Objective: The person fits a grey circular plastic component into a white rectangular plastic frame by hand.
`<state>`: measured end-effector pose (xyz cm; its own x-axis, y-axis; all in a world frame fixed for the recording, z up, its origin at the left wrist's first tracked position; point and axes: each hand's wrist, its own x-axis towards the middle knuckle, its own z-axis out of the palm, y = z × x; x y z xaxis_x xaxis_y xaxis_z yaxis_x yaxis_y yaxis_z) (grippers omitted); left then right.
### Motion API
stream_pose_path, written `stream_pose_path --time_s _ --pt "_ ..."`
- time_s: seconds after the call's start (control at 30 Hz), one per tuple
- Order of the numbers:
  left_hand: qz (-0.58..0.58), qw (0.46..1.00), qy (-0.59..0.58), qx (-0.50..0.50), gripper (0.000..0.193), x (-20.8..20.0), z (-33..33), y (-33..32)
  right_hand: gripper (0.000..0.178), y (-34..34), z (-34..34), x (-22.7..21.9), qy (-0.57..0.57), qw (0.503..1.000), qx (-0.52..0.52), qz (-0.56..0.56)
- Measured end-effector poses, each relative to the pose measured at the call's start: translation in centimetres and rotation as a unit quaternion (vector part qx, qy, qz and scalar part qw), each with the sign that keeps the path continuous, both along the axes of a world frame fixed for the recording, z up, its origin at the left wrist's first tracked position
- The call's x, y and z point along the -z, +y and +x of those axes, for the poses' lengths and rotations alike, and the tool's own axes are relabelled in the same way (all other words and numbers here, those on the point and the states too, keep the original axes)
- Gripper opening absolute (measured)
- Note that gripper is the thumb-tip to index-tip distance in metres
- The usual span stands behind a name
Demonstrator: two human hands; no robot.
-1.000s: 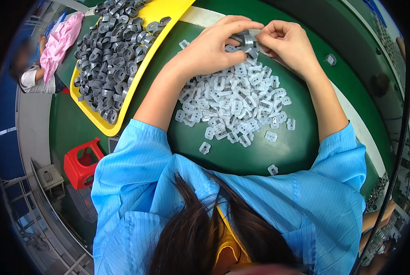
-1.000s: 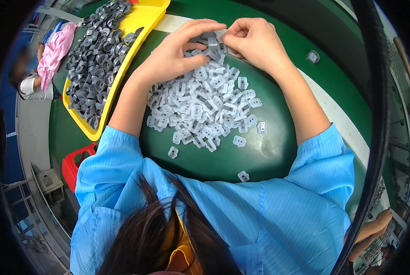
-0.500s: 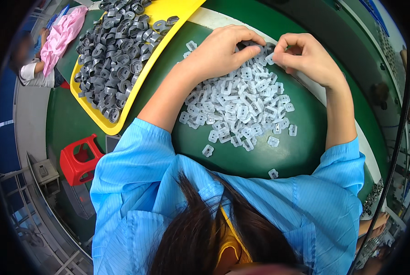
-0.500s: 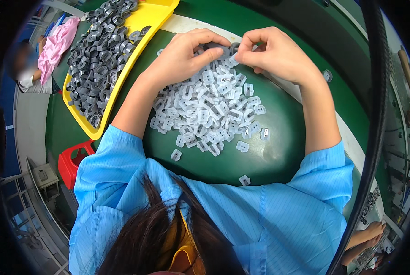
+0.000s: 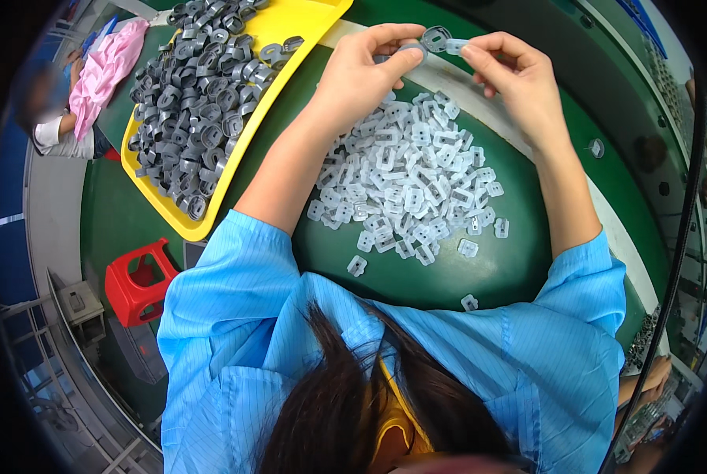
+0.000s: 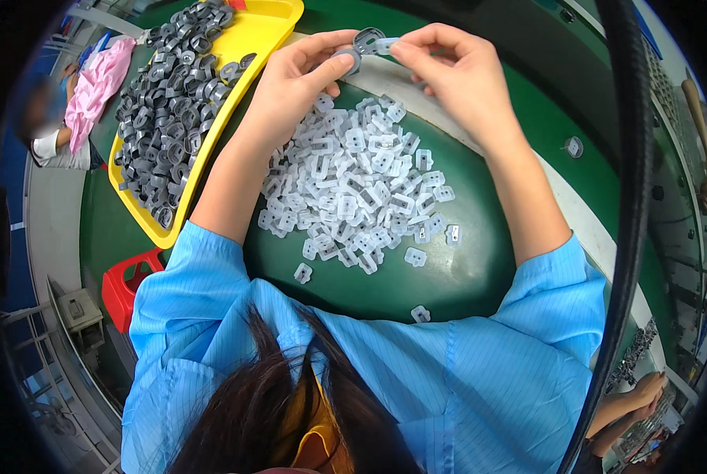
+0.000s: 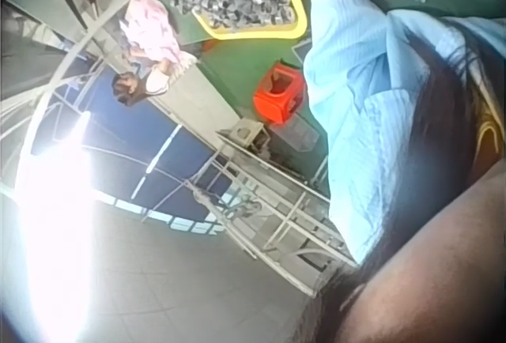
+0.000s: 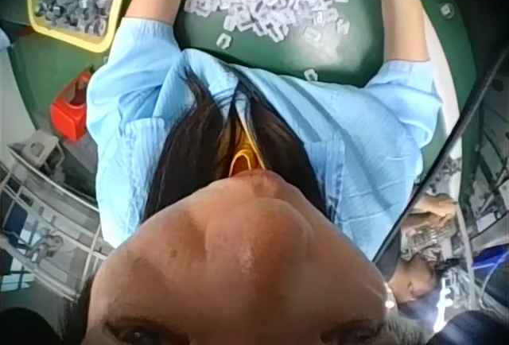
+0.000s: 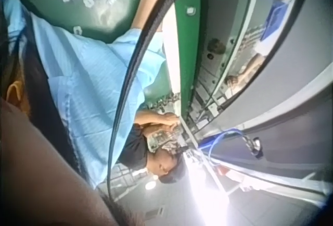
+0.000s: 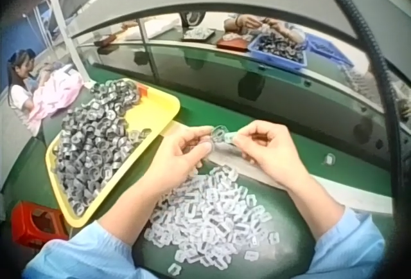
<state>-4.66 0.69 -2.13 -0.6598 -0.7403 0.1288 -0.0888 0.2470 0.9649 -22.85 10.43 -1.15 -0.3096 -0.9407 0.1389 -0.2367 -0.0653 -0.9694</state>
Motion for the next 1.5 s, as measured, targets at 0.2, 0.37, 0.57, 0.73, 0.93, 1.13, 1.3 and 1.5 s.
stream_pose_path --time_s 0.2,0.37,0.57,0.73,0.93,1.13,1.3,1.5 --pt "-0.088 0.996 0.004 -0.003 0.032 0.1 0.0 0.6 0.022 0.1 1.1 -0.4 0.218 0.972 0.049 -0.07" --pt "-0.09 0.996 -0.005 0.009 0.03 0.0 -0.2 1.0 0.022 0.0 0.2 -0.3 0.108 0.994 0.003 0.024" --pt "-0.116 0.992 -0.035 0.041 0.03 -0.1 -0.1 1.0 0.028 -0.2 -0.3 0.2 -0.081 0.997 -0.02 0.009" --pt "-0.141 0.99 0.002 0.018 0.027 -0.2 -0.2 0.9 0.027 -0.1 -0.7 0.2 -0.118 0.987 -0.09 0.059" --pt "-0.104 0.994 -0.024 -0.004 0.03 -0.5 0.3 0.5 0.021 0.2 0.0 -0.5 -0.173 0.979 -0.083 0.069" --pt "-0.072 0.996 -0.006 -0.059 0.03 -0.1 0.1 0.0 0.019 -0.1 1.5 0.0 -0.054 0.997 -0.006 -0.051" --pt "-0.048 0.996 -0.044 -0.055 0.032 -0.5 0.3 0.3 0.021 -0.3 2.1 0.4 -0.08 0.992 0.01 -0.096" --pt "0.041 0.998 0.04 -0.036 0.03 -0.4 -0.2 1.3 0.017 0.1 2.1 0.7 0.023 0.989 0.066 -0.133"
